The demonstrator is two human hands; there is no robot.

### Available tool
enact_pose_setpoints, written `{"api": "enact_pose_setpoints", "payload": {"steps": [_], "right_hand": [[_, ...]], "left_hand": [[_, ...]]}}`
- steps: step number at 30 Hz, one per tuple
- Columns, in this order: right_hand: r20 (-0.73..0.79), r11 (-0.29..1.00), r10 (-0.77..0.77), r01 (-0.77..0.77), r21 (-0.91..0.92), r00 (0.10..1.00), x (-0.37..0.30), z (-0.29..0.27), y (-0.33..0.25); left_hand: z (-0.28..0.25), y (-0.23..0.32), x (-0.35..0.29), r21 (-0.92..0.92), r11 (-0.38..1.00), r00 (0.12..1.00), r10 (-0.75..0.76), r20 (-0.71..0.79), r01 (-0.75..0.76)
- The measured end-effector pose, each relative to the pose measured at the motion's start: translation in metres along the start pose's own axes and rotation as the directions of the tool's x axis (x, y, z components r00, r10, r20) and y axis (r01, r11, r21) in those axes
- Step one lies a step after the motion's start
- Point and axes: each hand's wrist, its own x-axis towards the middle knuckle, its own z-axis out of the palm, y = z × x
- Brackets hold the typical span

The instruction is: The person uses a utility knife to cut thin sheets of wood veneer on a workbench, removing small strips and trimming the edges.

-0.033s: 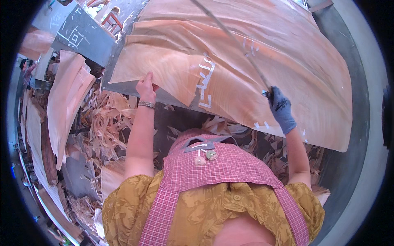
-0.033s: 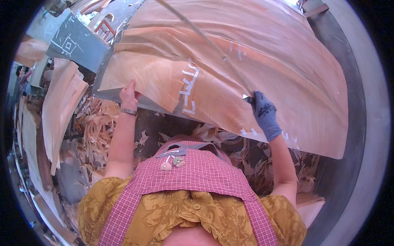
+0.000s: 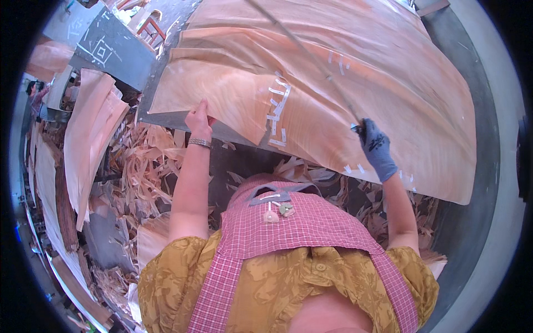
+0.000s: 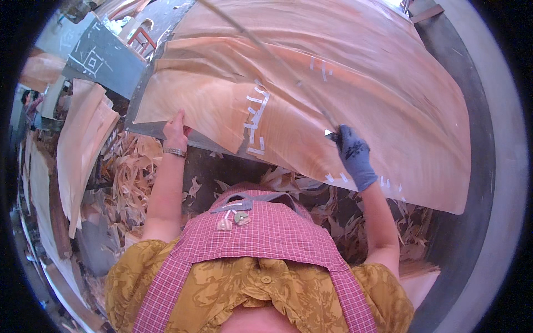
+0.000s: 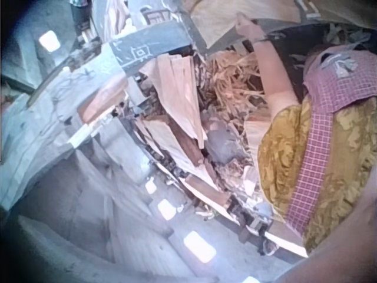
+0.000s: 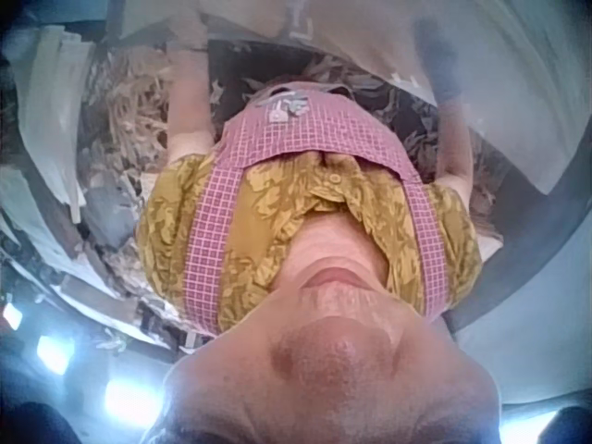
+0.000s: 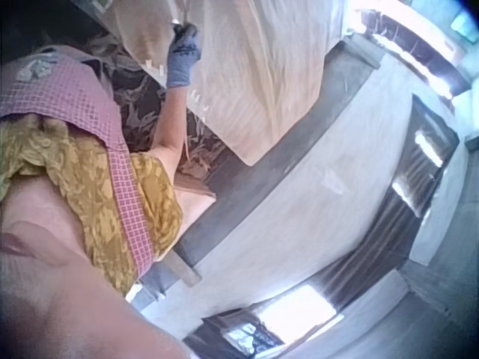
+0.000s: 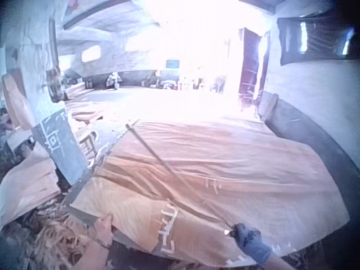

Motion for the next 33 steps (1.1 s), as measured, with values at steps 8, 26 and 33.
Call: {"api": "enact_pose_setpoints", "payload": {"steps": [8, 26, 33], "right_hand": [[0.087, 0.989, -0.141, 0.145, -0.037, 0.986, -0.023, 0.049, -0.025], [0.133, 0.909, -0.380, 0.397, -0.130, 0.915, 0.055, -0.007, -0.013], [0.145, 0.900, -0.382, 0.403, -0.169, 0.913, 0.140, 0.033, 0.074]], "left_hand": [[-0.047, -0.066, 0.021, 0.103, 0.913, 0.918, -0.394, -0.036, 0.396], [-0.006, -0.085, -0.082, 0.352, -0.359, 0.311, 0.169, 0.935, -0.864], [0.000, -0.097, -0.105, 0.561, -0.346, 0.597, 0.004, 0.802, -0.752]]}}
